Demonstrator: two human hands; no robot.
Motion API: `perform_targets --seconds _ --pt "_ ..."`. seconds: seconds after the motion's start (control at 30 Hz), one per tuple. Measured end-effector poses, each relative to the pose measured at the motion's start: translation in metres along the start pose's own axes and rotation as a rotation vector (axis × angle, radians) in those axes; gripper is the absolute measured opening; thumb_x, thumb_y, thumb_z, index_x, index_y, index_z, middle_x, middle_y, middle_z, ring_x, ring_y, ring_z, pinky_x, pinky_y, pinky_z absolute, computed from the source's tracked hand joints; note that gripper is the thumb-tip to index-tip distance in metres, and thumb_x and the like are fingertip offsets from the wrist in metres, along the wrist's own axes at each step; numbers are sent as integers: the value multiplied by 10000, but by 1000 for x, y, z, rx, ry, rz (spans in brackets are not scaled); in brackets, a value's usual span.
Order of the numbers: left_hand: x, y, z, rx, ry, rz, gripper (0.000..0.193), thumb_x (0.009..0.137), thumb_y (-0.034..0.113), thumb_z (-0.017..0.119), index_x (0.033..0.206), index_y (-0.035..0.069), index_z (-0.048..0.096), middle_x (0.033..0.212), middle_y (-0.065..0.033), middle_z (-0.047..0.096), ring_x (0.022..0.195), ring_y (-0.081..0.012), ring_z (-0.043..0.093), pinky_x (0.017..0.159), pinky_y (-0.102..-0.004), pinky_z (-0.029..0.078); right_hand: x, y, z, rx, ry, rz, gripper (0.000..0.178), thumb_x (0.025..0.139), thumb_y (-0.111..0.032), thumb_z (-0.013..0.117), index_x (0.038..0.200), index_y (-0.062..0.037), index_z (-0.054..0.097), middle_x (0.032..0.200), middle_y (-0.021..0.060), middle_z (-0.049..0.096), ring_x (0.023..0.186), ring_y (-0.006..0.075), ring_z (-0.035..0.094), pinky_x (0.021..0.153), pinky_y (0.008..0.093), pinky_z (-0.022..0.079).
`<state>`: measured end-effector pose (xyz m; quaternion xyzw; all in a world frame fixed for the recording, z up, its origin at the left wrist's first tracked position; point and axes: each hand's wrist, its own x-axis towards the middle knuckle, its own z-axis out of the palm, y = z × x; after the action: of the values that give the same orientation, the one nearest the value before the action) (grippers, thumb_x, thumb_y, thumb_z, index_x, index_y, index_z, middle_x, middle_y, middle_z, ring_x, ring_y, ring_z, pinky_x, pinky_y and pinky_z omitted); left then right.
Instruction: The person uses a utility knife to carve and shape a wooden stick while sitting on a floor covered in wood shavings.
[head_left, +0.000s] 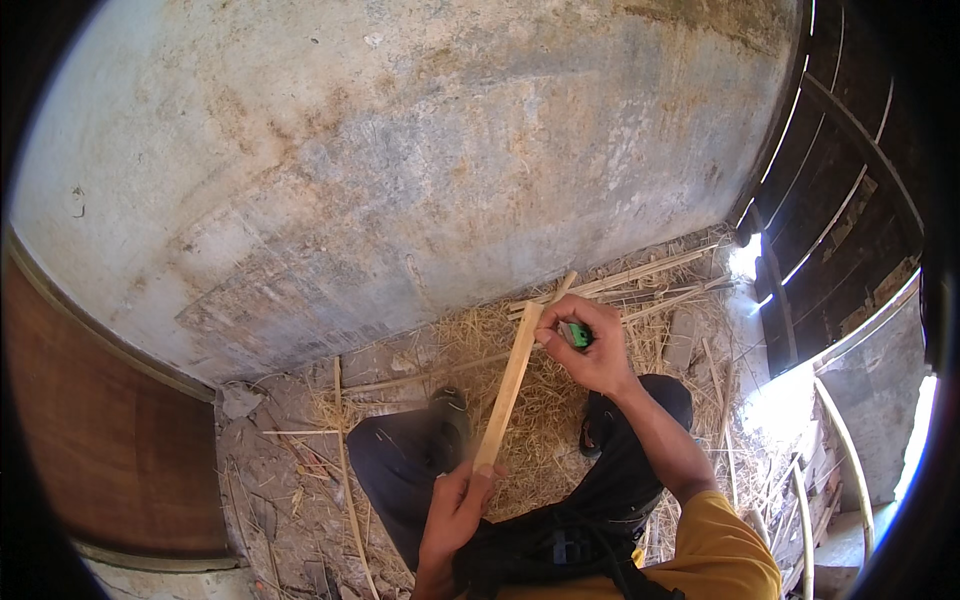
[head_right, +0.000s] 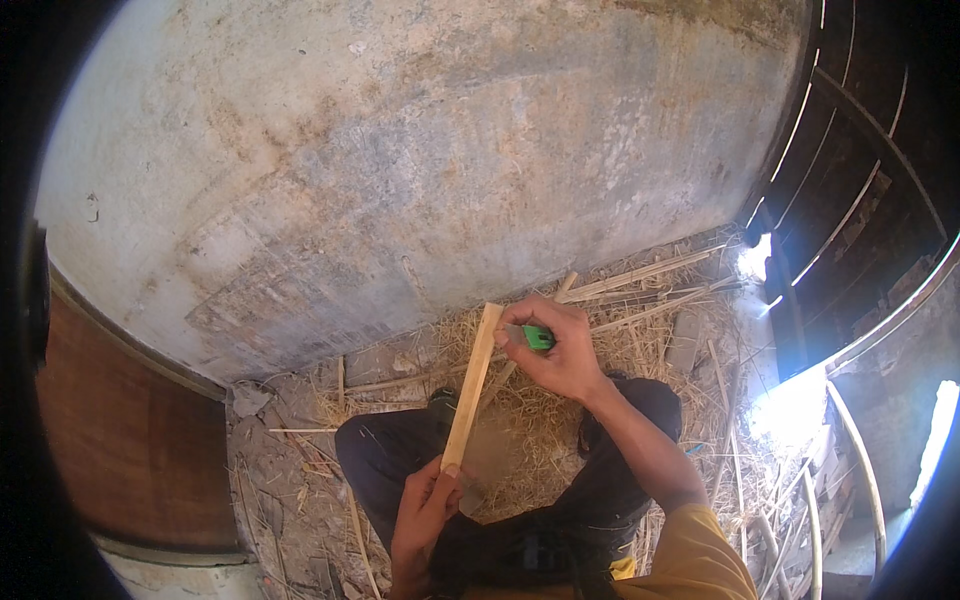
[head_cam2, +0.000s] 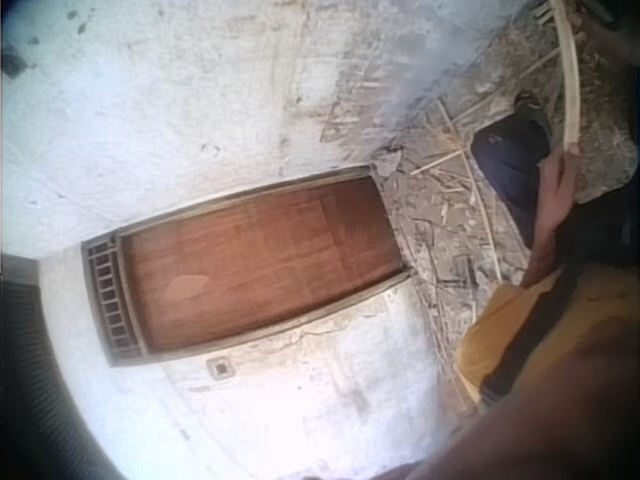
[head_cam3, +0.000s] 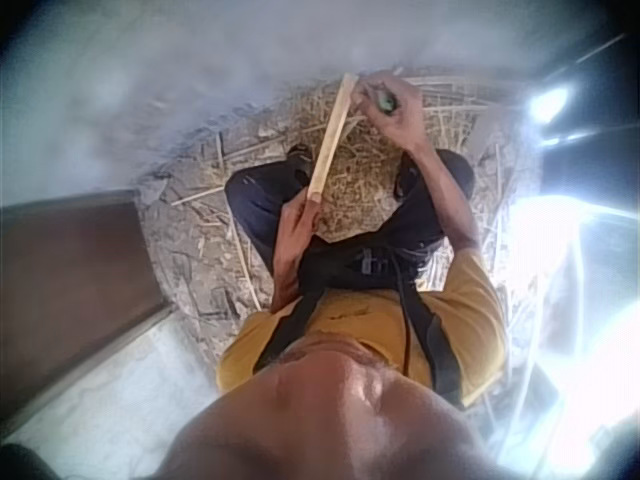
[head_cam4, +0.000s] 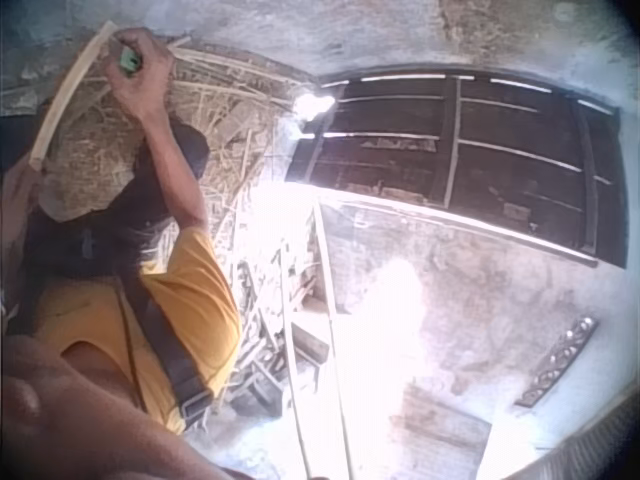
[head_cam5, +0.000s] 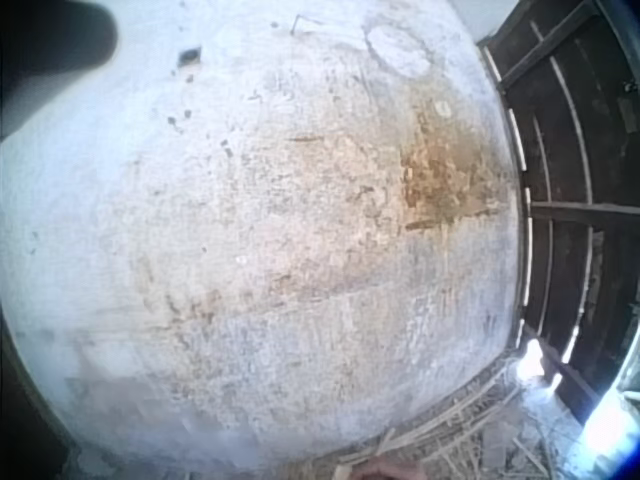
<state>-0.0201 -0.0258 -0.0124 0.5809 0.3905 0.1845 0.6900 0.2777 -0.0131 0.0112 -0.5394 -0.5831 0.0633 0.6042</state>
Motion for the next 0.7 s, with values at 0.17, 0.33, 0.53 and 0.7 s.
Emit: perform_targets --seconds 0.17,0.33,0.53,0.7 --pt "1 0 0 -3 -8 -8 318 1139 229 523 1152 -25 714 659 71 431 584 -28 400 530 -262 329 -2 -1 -3 66 -45 89 143 930 -106 820 991 -42 708 810 23 665 698 89 565 633 277 456" --pt "1 -2 0 -29 -14 -12 315 1140 235 527 1153 -19 713 662 75 428 579 -27 396 527 -258 323 -2 -2 -5 132 -72 144 109 947 -73 797 997 -38 707 780 -2 625 697 70 523 632 270 432" --pt "0 -2 1 -70 -19 -34 309 1142 236 526 1169 -16 704 687 78 432 583 -21 383 527 -241 312 -1 -3 -6 166 -89 189 86 947 -40 781 995 -36 709 751 -15 584 691 66 490 622 275 397" --pt "-1 -5 1 -82 -23 -35 310 1147 240 522 1174 -17 694 696 80 429 585 -19 377 525 -237 306 -1 0 -8 192 -123 220 80 944 -37 780 981 -34 708 758 -20 584 700 59 490 630 268 396"
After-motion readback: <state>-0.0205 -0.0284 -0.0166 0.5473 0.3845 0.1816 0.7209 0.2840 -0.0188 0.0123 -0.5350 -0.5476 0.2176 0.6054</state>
